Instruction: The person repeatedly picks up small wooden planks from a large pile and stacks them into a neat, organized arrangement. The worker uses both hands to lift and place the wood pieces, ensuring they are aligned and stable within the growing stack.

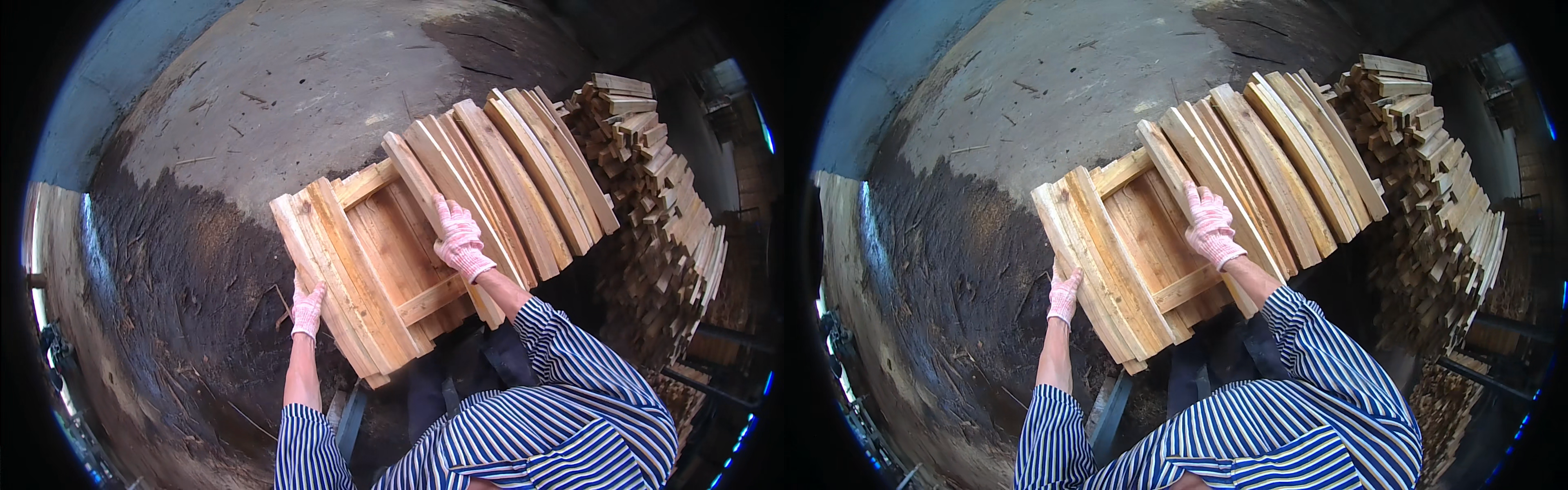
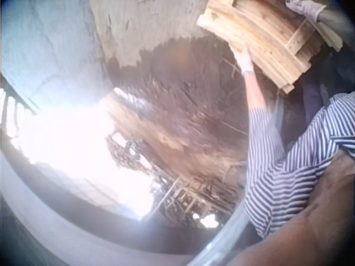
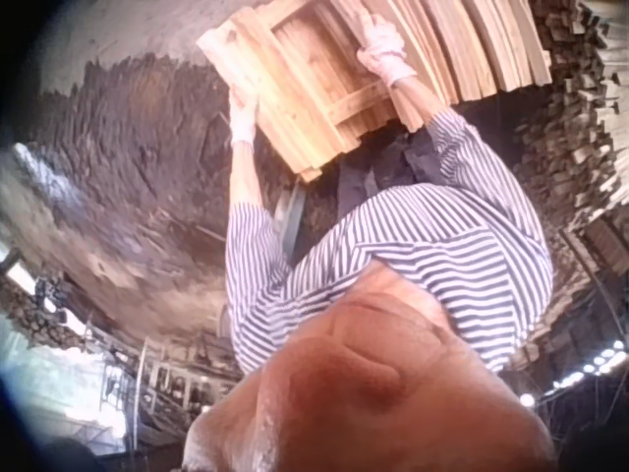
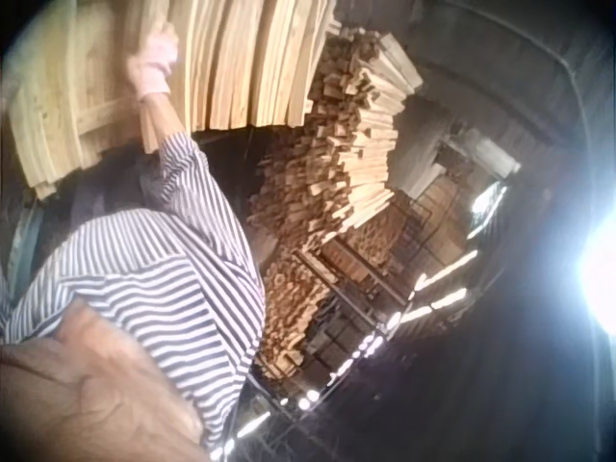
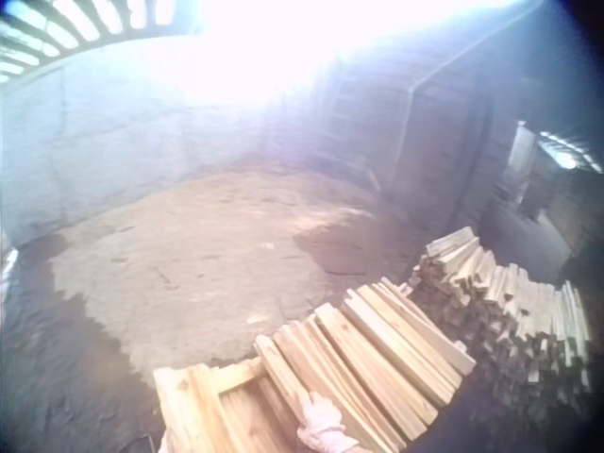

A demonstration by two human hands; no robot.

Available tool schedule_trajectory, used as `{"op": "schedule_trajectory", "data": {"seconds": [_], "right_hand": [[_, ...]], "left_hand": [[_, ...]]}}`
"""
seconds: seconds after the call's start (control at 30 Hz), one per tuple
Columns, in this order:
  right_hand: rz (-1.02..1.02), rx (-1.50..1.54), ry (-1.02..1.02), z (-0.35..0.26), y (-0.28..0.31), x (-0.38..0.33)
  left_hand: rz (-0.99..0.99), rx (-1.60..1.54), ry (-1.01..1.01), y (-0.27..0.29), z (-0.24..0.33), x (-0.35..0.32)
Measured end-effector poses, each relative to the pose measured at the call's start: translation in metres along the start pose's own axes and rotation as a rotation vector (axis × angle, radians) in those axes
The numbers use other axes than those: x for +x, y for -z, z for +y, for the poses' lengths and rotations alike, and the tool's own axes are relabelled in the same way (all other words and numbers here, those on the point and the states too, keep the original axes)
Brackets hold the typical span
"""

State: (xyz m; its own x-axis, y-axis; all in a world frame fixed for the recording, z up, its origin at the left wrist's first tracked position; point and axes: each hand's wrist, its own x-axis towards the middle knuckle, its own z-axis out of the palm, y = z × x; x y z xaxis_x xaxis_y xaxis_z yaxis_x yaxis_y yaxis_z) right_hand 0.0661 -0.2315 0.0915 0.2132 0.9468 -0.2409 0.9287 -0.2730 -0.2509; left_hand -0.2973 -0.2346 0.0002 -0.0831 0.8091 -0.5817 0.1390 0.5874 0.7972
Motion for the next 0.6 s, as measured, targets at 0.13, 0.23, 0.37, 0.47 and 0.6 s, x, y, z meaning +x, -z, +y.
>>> {"op": "schedule_trajectory", "data": {"seconds": [0.13,0.23,0.37,0.47,0.6], "right_hand": [[-0.190,0.275,-0.073,-0.032,-0.030,-0.006],[-0.361,0.487,-0.067,-0.063,-0.056,-0.002],[-0.376,0.608,-0.019,-0.053,-0.076,-0.006],[-0.336,0.572,-0.041,-0.058,-0.071,-0.008],[-0.113,0.304,-0.083,-0.058,-0.063,-0.017]], "left_hand": [[-0.051,-0.049,-0.070,0.000,-0.003,0.008],[0.006,0.065,-0.062,0.019,-0.015,0.008],[-0.036,-0.103,0.016,-0.002,0.006,0.005],[-0.054,-0.112,-0.068,0.005,0.004,-0.001],[-0.019,-0.124,-0.056,0.002,0.001,-0.002]]}}
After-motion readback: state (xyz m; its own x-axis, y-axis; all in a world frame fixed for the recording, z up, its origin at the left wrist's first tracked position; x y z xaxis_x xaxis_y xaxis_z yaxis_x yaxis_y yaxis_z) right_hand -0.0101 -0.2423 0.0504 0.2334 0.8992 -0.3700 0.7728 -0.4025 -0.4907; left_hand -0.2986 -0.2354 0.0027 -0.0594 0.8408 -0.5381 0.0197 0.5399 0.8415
